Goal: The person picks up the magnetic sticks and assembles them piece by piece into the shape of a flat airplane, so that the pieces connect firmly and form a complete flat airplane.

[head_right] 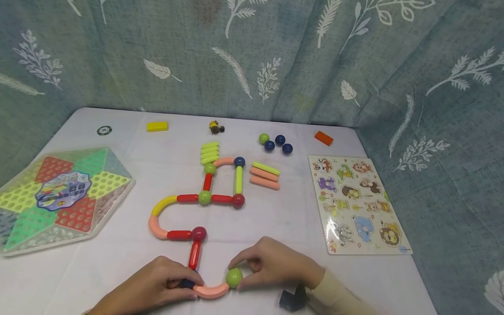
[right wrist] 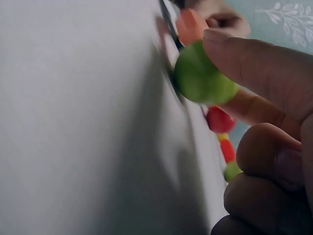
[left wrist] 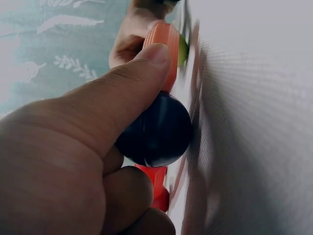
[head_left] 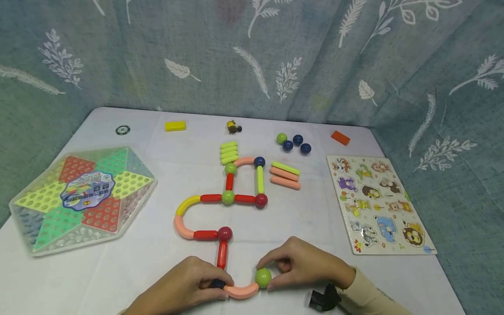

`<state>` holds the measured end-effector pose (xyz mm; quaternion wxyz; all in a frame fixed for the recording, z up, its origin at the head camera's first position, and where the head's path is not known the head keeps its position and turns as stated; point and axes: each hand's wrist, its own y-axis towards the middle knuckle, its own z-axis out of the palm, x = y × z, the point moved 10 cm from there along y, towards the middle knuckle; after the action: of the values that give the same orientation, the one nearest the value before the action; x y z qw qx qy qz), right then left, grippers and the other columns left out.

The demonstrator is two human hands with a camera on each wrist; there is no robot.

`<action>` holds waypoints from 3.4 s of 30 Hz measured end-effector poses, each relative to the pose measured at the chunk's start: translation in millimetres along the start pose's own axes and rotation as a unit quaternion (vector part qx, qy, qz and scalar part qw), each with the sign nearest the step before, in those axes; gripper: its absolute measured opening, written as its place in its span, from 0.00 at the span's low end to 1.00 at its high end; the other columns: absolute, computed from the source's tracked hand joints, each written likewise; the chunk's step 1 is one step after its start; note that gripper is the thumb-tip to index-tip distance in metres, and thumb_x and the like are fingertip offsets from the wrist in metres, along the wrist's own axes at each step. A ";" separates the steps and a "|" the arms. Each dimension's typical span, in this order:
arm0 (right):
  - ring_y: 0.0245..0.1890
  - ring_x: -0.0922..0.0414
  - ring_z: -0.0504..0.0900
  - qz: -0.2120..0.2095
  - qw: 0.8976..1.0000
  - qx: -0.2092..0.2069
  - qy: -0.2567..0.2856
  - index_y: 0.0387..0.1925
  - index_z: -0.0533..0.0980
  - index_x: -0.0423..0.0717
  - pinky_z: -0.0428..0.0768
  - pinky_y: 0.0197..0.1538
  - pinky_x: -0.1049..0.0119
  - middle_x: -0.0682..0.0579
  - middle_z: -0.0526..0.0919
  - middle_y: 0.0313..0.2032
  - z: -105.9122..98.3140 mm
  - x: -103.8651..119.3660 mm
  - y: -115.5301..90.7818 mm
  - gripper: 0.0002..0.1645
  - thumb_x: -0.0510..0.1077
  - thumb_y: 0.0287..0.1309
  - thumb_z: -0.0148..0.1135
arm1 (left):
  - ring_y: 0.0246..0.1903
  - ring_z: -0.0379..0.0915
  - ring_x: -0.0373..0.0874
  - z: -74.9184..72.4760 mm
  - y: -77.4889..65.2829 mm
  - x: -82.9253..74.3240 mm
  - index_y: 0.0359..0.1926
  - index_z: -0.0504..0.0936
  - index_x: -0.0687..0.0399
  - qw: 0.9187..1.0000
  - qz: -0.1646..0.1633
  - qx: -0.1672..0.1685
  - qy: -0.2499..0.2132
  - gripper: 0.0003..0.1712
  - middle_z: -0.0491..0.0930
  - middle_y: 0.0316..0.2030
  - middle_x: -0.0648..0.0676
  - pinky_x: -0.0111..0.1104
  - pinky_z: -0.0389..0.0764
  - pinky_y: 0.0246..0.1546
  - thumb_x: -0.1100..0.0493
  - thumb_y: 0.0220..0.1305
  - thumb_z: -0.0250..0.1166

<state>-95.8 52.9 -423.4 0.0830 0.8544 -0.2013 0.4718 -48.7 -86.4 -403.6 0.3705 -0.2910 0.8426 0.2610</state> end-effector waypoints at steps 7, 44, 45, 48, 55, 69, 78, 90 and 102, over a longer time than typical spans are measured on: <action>0.15 0.72 0.57 0.013 1.000 -0.001 -0.003 0.46 0.78 0.66 0.59 0.19 0.76 0.66 0.60 0.15 -3.8 -5.5 -0.3 0.18 0.57 0.51 0.67 | 0.19 0.57 0.20 -2.0 -0.4 0.6 0.41 0.81 0.33 1.000 -0.010 -0.006 0.012 0.10 0.70 0.21 0.32 0.16 0.62 0.17 0.51 0.58 0.67; 0.19 0.57 0.67 0.105 0.958 -0.149 -0.220 0.42 0.82 0.57 0.66 0.23 0.65 0.54 0.73 0.16 -191.3 -47.0 157.9 0.13 0.55 0.58 0.61 | 0.28 0.78 0.28 2.9 59.0 -42.5 0.40 0.85 0.45 0.965 -0.079 -0.100 0.228 0.11 0.83 0.28 0.38 0.25 0.76 0.28 0.49 0.59 0.65; 0.20 0.57 0.68 0.115 0.955 -0.142 -0.233 0.42 0.82 0.57 0.67 0.24 0.65 0.55 0.74 0.18 -193.8 -50.3 164.5 0.13 0.55 0.59 0.61 | 0.29 0.78 0.29 4.8 60.9 -40.8 0.40 0.85 0.46 0.963 -0.086 -0.102 0.234 0.11 0.83 0.28 0.38 0.26 0.76 0.28 0.50 0.59 0.65; 0.24 0.57 0.71 0.136 0.947 -0.124 -0.262 0.41 0.82 0.57 0.70 0.27 0.64 0.57 0.77 0.22 -199.9 -55.0 178.2 0.12 0.55 0.59 0.61 | 0.31 0.79 0.30 9.0 62.4 -32.8 0.41 0.86 0.45 0.961 -0.121 -0.086 0.232 0.12 0.84 0.30 0.39 0.29 0.77 0.31 0.47 0.60 0.64; 0.20 0.56 0.70 0.170 0.940 -0.116 -0.271 0.35 0.82 0.60 0.68 0.24 0.63 0.56 0.76 0.19 -212.9 -57.4 129.2 0.07 0.54 0.57 0.63 | 0.21 0.71 0.25 20.1 66.3 -28.0 0.36 0.87 0.43 0.970 -0.126 -0.062 0.198 0.13 0.80 0.22 0.34 0.24 0.72 0.24 0.43 0.56 0.66; 0.23 0.59 0.73 0.275 0.912 -0.133 -0.273 0.35 0.83 0.52 0.70 0.26 0.66 0.57 0.81 0.25 -180.3 -85.7 36.1 0.14 0.55 0.52 0.67 | 0.16 0.58 0.24 14.5 52.9 -31.8 0.33 0.84 0.41 0.968 -0.108 -0.086 0.211 0.12 0.71 0.18 0.32 0.21 0.63 0.19 0.42 0.53 0.68; 0.17 0.58 0.70 0.318 0.915 -0.150 -0.197 0.16 0.80 0.59 0.63 0.19 0.66 0.57 0.75 0.14 -150.9 -86.3 6.7 0.15 0.60 0.48 0.68 | 0.15 0.55 0.20 19.8 52.6 -36.6 0.32 0.84 0.41 0.969 -0.080 -0.093 0.215 0.12 0.68 0.16 0.31 0.16 0.59 0.18 0.43 0.51 0.70; 0.17 0.60 0.64 0.327 0.909 -0.257 0.037 0.22 0.84 0.60 0.58 0.20 0.68 0.57 0.67 0.11 -98.1 -84.3 -22.2 0.18 0.68 0.39 0.70 | 0.15 0.53 0.20 21.6 49.7 -39.7 0.30 0.82 0.40 0.966 -0.055 -0.111 0.227 0.11 0.67 0.16 0.31 0.15 0.57 0.18 0.43 0.50 0.70; 0.11 0.65 0.58 0.266 0.926 -0.256 0.077 0.21 0.84 0.58 0.53 0.16 0.71 0.58 0.66 0.08 -44.1 -59.9 -7.0 0.14 0.62 0.43 0.70 | 0.16 0.55 0.20 16.0 46.0 -48.4 0.29 0.81 0.38 0.955 -0.009 -0.166 0.246 0.11 0.67 0.15 0.31 0.13 0.54 0.19 0.43 0.47 0.73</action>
<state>-155.3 89.8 -449.5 0.1860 0.6803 -0.5277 0.4734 -45.6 -29.7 -365.1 0.1004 -0.4116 0.8496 0.3140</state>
